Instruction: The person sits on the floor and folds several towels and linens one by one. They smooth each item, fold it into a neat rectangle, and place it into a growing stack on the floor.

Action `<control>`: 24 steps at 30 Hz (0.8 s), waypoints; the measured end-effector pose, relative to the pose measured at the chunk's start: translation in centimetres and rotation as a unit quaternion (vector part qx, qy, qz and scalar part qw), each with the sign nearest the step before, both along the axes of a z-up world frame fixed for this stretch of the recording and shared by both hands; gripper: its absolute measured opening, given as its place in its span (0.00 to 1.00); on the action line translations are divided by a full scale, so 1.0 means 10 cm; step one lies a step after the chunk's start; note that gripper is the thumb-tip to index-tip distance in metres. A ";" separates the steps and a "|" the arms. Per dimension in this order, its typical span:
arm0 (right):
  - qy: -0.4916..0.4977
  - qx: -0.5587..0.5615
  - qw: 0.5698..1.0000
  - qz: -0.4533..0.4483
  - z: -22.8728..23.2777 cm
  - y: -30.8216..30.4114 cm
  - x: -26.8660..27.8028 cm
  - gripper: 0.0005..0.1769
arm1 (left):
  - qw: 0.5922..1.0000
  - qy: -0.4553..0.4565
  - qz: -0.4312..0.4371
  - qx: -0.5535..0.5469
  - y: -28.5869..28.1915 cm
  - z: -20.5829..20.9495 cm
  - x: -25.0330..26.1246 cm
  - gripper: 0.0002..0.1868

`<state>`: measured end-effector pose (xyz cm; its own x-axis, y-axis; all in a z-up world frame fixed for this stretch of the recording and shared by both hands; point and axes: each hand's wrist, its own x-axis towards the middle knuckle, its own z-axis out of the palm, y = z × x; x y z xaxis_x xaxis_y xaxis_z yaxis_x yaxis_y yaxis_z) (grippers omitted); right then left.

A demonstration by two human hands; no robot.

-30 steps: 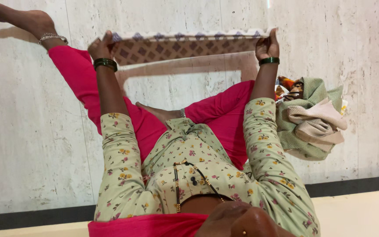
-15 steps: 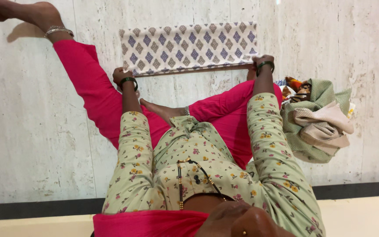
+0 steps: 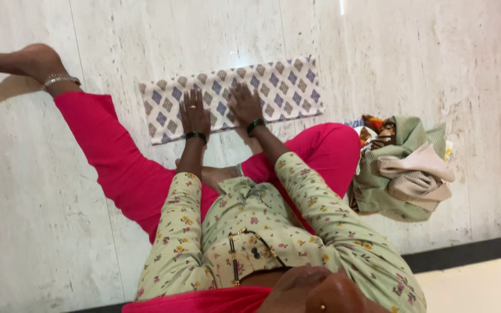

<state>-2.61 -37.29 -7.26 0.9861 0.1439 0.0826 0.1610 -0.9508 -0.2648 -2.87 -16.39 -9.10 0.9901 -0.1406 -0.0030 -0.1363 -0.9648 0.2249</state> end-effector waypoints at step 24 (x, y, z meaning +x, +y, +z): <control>0.083 -0.015 0.913 -0.399 0.27 -1.56 0.31 0.43 | 0.971 0.010 0.240 -0.003 0.90 0.21 0.40 0.38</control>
